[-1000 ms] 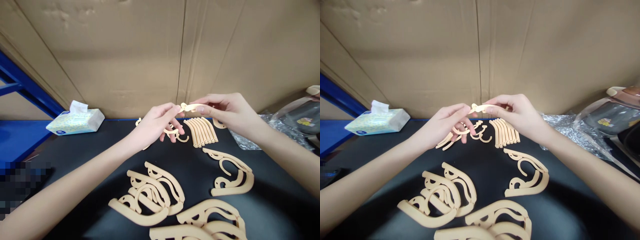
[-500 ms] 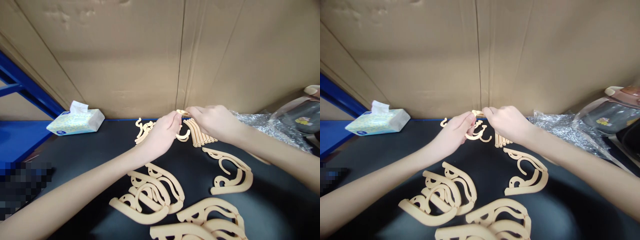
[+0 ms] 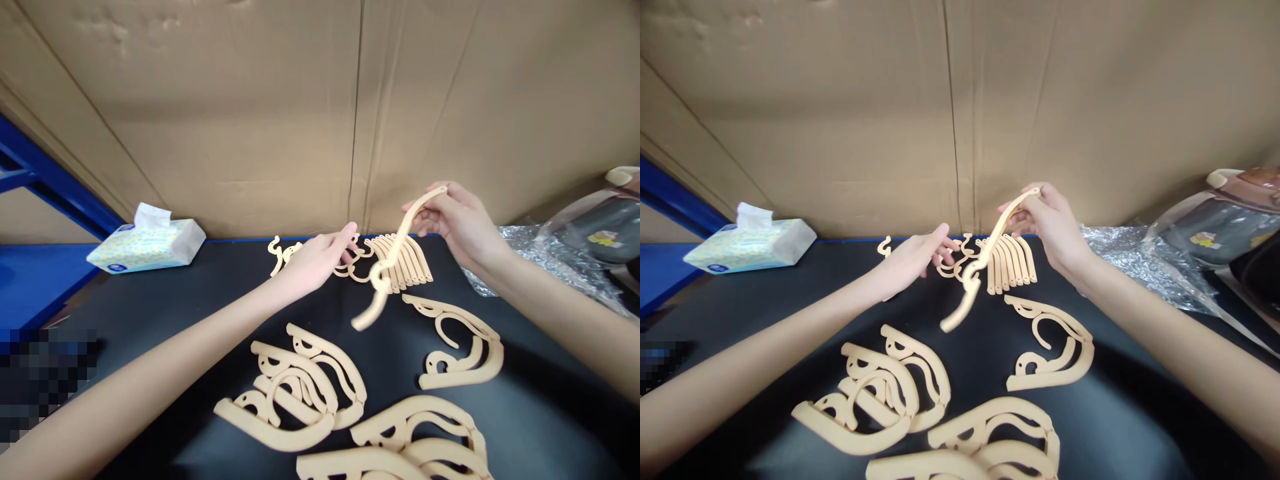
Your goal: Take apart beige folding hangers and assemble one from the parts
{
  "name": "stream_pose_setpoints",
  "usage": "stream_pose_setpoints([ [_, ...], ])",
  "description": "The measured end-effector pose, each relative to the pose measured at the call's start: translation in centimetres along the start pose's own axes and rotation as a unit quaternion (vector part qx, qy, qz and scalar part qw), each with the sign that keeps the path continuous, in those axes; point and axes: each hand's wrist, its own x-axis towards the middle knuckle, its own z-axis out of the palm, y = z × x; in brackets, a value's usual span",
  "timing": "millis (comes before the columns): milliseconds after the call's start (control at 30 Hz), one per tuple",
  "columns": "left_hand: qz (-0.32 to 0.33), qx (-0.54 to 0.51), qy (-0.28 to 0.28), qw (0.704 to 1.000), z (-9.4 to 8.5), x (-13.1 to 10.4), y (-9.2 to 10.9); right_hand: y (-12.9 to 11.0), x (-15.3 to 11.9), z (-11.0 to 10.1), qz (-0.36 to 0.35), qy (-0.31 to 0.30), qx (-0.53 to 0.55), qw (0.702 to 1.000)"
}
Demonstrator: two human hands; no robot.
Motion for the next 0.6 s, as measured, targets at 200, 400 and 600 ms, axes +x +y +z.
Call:
stream_pose_setpoints([
  [200,-0.096,-0.339,-0.088,0.932,0.1,-1.4,0.5,0.3,-1.9,-1.6,-0.114,-0.090,-0.239,0.960],
  [400,-0.199,-0.382,-0.087,0.898,0.7,-2.3,0.2,0.4,-4.8,-1.7,-0.383,-0.118,-0.647,0.649],
  [600,-0.152,-0.351,-0.103,0.918,2.4,-3.2,1.9,1.3,-6.1,0.5,-0.401,-0.183,-0.701,0.560],
])
